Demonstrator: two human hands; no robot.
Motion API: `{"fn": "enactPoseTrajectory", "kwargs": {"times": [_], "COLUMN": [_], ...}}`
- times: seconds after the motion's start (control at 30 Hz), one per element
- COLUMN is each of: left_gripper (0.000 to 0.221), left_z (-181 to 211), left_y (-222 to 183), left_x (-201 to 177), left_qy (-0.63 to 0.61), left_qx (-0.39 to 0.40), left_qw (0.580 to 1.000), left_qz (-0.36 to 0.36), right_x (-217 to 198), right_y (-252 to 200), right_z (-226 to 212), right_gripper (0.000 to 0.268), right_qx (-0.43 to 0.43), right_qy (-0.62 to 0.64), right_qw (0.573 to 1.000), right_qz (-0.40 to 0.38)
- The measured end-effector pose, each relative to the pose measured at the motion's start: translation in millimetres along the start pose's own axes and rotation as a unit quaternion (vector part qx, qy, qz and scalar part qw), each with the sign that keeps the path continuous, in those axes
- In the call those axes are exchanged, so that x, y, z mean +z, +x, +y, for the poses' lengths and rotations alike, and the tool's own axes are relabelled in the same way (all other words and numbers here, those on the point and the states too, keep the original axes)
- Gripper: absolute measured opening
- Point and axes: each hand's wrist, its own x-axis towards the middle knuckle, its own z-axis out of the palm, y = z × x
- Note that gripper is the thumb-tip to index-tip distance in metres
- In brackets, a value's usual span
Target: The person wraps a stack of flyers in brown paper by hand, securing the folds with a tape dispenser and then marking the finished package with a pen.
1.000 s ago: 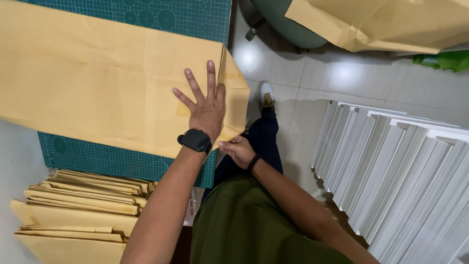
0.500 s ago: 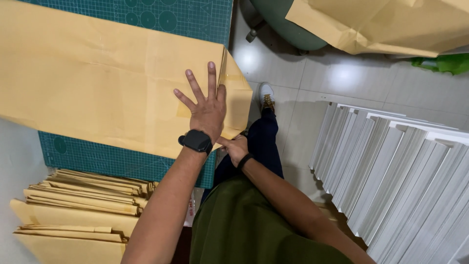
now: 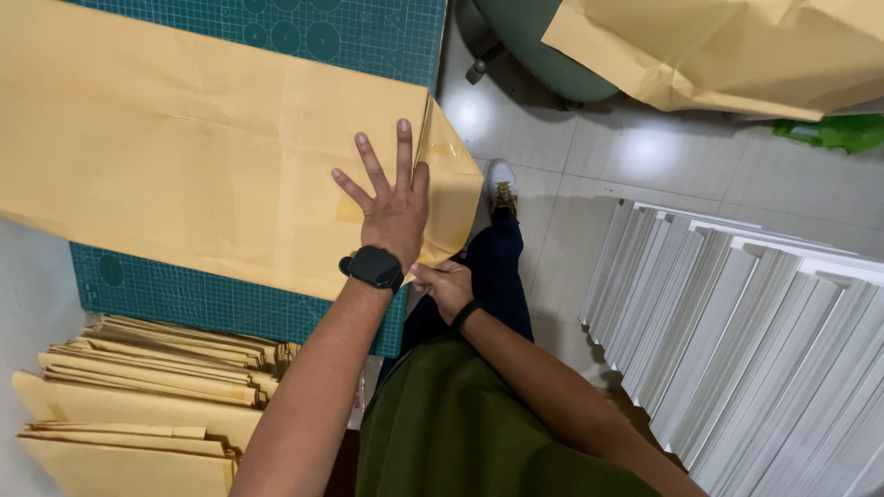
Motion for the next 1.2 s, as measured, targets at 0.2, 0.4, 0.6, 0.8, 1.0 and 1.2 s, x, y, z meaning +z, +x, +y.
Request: {"fn": "enactPoseTrajectory", "kwargs": {"times": [0.2,0.4,0.6,0.8,1.0,1.2], "left_gripper": [0.093,0.085,0.078,0.06,0.086,0.109], "left_z": [-1.4,-1.8,-2.2,1.3,-2.2,-2.5], "left_y": [2.7,1.5,-8.7,-6.8,-5.4,1.3], "left_x": [13.0,16.8,9.2,-9.6,3.8,4.8], "left_qy": [-0.002,0.015,0.009,-0.045,-0.001,0.008], "left_qx": [-0.001,-0.002,0.007,0.005,0.011,0.016], "left_qw": [0.999,0.997,0.994,0.999,1.0,1.0], "left_qz": [0.032,0.082,0.111,0.014,0.028,0.011], "right_x": [-6.1,-31.6,-30.0,-7.5,-19.3,40.5], "right_y": [2.6,16.8,8.7,-6.1,20.5,-24.6], "right_z": [0.3,-2.9,-21.5,-39.1,17.2,-23.2], "right_gripper": [0.041,0.035,0.029,0.042,0.022,0.031], "right_qx": [0.018,-0.013,-0.034,-0.083,-0.158,-0.269], "right_qy": [-0.018,0.027,0.061,0.024,-0.094,-0.236], "right_qw": [0.999,0.996,0.993,0.996,0.98,0.924], "right_qz": [0.033,0.08,0.092,0.03,0.078,0.132]}}
